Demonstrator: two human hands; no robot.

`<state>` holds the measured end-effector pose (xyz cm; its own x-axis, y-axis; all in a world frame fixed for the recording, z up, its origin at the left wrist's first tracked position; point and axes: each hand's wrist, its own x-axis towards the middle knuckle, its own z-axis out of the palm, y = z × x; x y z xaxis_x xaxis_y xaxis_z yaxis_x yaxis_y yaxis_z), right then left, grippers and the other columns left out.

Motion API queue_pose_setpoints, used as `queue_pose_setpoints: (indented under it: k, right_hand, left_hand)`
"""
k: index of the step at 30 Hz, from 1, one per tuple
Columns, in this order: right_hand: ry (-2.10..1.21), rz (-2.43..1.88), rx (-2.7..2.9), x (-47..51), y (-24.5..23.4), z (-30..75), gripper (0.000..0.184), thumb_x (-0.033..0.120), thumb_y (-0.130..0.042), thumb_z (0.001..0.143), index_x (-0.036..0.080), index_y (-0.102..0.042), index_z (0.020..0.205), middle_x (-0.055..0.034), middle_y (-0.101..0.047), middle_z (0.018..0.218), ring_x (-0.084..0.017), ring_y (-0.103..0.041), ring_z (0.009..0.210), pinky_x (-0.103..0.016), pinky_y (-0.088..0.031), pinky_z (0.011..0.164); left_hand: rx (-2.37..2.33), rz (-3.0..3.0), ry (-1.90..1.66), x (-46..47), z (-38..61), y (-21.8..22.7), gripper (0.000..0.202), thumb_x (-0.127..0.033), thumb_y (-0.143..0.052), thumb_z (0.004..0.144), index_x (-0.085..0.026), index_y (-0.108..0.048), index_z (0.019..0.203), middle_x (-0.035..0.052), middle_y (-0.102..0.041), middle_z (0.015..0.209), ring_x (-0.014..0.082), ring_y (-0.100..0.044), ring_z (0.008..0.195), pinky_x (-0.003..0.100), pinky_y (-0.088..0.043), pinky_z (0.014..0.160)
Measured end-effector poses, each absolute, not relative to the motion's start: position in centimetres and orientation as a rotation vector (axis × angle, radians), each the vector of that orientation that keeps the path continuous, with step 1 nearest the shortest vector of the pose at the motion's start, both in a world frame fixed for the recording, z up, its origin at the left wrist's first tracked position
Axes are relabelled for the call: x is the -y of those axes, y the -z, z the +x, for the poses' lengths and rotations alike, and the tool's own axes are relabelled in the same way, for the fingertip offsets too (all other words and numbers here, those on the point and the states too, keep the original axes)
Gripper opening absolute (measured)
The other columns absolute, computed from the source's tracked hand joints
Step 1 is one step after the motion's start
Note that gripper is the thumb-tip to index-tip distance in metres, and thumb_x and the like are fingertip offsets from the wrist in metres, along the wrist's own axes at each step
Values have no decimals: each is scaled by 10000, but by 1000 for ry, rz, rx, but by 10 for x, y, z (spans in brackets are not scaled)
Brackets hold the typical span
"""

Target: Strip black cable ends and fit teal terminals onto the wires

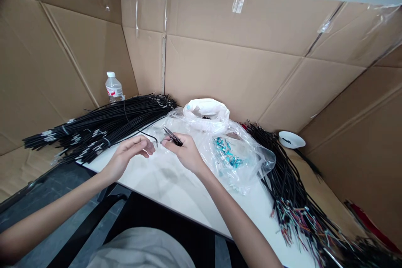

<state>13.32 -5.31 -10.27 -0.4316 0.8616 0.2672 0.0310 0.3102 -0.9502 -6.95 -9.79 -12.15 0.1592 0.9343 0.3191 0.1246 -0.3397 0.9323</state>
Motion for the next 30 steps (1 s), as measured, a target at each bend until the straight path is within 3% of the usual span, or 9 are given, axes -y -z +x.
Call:
queue_pose_setpoints:
  k: [4,8,15,19,24,30]
  right_hand:
    - [-1240,-817,1716,59,105,129,305,459,-729,795,161,-662,784,23,-494,695,-120,-388,650,-277,-325,629]
    - [-1230,-798,1747,62,110,127,296,451,-715,817,166,-655,767,10,-526,713,-134,-422,675,-284,-344,657]
    - [-1289,-836,1785,76,126,125,283,438,-717,817,161,-678,779,25,-494,659,-127,-388,636,-281,-307,622]
    - [-1332,-837,1802,84,135,125,292,452,-710,832,164,-703,785,19,-527,664,-131,-409,637,-281,-316,625]
    - [-1435,-857,1707,89,140,122,300,440,-721,822,155,-691,733,-7,-618,695,-142,-487,671,-281,-369,669]
    - [-1459,-980,1758,92,140,124,359,503,-785,758,158,-692,729,58,-388,568,-104,-319,573,-274,-239,557]
  left_hand:
    - [-995,1483,-1351,108,-68,115,282,-407,-735,833,-186,-560,817,40,-683,910,172,-621,827,264,-508,701]
    - [-892,1148,-1202,110,-69,113,367,-484,-748,784,-188,-532,806,54,-697,885,187,-638,757,293,-540,652]
    - [-923,928,-1001,109,-79,118,489,-628,-768,755,-170,-606,812,46,-661,827,149,-604,703,242,-508,595]
    - [-1023,1010,-930,113,-79,129,465,-525,-861,699,-170,-574,792,22,-638,805,140,-599,724,236,-494,611]
    - [-1066,1045,-872,119,-74,136,593,-386,-952,560,-205,-453,823,-11,-673,757,130,-602,695,241,-483,639]
    - [-1124,1284,-973,120,-71,148,582,-403,-886,671,-235,-362,858,-13,-718,669,133,-573,601,242,-430,609]
